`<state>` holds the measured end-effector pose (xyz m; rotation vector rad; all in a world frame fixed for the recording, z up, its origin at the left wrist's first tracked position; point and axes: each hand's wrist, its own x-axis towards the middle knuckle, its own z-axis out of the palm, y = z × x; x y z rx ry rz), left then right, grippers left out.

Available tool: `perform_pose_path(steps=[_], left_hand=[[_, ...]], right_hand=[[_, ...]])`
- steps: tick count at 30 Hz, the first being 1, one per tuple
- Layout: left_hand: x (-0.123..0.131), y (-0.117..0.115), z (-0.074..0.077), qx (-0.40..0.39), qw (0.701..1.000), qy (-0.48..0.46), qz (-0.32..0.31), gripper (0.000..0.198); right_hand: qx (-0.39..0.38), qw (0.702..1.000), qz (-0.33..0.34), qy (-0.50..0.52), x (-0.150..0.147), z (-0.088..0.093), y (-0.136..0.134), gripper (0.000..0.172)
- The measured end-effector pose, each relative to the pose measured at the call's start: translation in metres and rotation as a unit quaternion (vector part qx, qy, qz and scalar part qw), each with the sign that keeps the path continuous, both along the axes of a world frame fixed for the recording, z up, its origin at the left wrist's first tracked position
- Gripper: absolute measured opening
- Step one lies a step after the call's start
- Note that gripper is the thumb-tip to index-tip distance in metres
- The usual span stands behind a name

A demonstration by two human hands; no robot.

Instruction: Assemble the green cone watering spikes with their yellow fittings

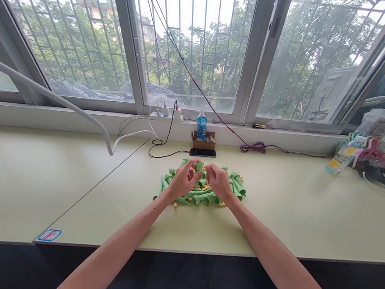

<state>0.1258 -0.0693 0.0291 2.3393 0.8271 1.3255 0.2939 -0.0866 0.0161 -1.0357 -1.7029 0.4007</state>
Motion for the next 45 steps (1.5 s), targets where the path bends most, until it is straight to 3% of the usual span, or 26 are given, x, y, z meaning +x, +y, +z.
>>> perform_pose_path(steps=[13, 25, 45], left_hand=[[0.0006, -0.0017, 0.0003, -0.015, 1.0, 0.004, -0.004, 0.036], [0.0028, -0.0007, 0.0021, -0.11, 0.99, -0.086, -0.014, 0.032], [0.0013, -0.0017, 0.0027, -0.074, 0.996, -0.051, -0.001, 0.031]], right_hand=[[-0.001, 1.0, -0.018, 0.007, 0.0001, -0.0027, 0.003, 0.04], [-0.008, 0.999, 0.027, 0.032, -0.0016, -0.0012, 0.0014, 0.026], [-0.014, 1.0, 0.023, 0.015, -0.0005, -0.0024, 0.0025, 0.027]])
